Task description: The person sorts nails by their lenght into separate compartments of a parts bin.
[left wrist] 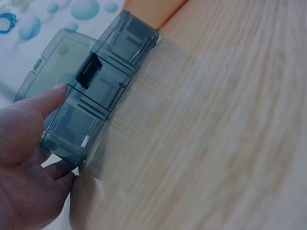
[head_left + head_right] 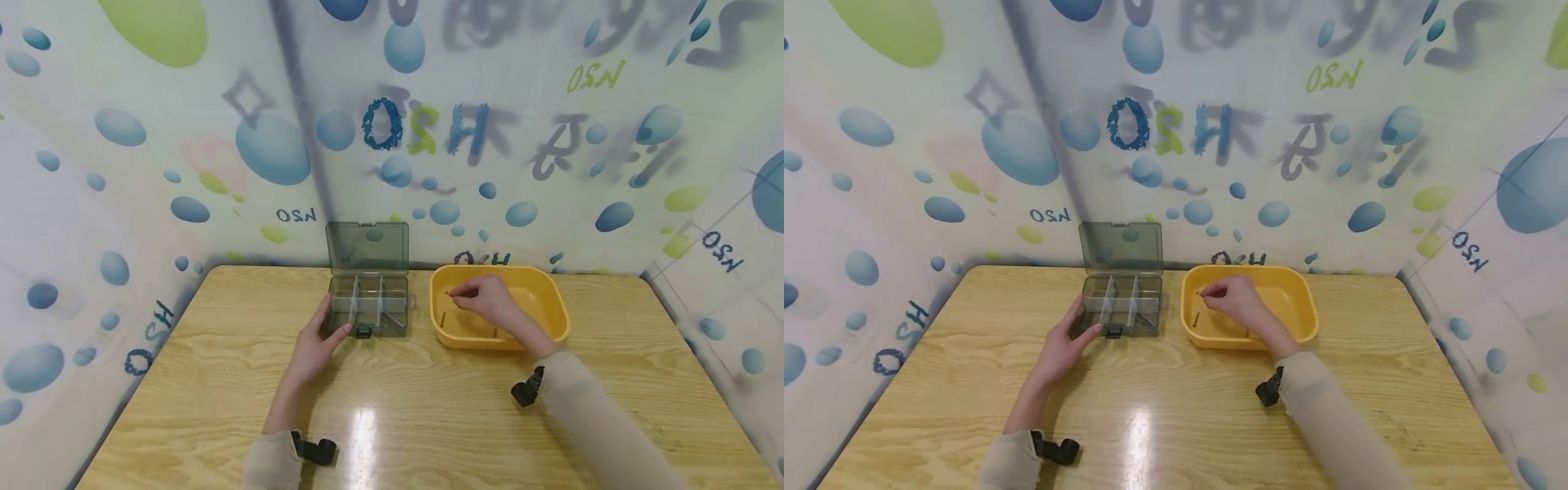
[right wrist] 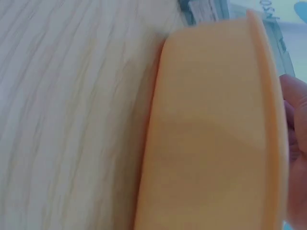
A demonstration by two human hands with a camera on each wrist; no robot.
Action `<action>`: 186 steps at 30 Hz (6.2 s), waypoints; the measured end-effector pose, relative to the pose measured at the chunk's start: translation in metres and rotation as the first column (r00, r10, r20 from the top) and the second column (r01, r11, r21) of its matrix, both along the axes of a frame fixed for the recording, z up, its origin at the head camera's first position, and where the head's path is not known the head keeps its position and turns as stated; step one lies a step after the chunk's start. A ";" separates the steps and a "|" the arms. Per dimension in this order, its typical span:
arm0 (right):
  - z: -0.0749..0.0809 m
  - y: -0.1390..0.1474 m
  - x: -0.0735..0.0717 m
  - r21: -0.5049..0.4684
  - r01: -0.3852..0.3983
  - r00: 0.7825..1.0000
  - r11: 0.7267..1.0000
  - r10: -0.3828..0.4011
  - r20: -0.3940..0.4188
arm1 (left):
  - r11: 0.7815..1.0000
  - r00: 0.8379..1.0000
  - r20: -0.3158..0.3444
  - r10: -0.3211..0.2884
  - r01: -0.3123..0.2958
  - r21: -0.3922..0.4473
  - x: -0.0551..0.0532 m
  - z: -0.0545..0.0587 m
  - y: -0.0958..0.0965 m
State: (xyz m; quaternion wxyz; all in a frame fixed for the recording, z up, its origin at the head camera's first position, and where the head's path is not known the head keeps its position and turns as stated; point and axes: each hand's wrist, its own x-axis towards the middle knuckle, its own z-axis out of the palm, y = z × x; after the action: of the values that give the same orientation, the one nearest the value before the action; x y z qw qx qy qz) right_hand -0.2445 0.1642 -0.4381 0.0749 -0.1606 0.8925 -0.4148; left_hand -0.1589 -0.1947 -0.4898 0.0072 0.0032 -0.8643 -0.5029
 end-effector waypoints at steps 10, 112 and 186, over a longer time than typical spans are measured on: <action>0.006 -0.032 0.001 -0.061 -0.058 0.993 0.996 0.051 -0.106 | 1.000 1.000 -0.001 -0.002 0.003 0.008 -0.001 0.000 0.001; 0.005 -0.040 -0.007 -0.142 -0.007 0.998 0.990 -0.003 -0.066 | 0.999 1.000 0.004 0.012 -0.012 0.030 -0.001 -0.001 0.002; -0.031 0.032 -0.035 0.239 0.007 0.994 0.971 0.020 -0.111 | 0.999 1.000 0.003 0.008 -0.008 0.033 -0.002 -0.002 0.000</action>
State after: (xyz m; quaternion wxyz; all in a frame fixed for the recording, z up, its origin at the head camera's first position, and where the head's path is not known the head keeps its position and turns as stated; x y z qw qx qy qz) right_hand -0.2799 0.1965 -0.4688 0.0445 -0.1768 0.9381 -0.2945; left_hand -0.1605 -0.1952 -0.4918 0.0080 0.0075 -0.8558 -0.5171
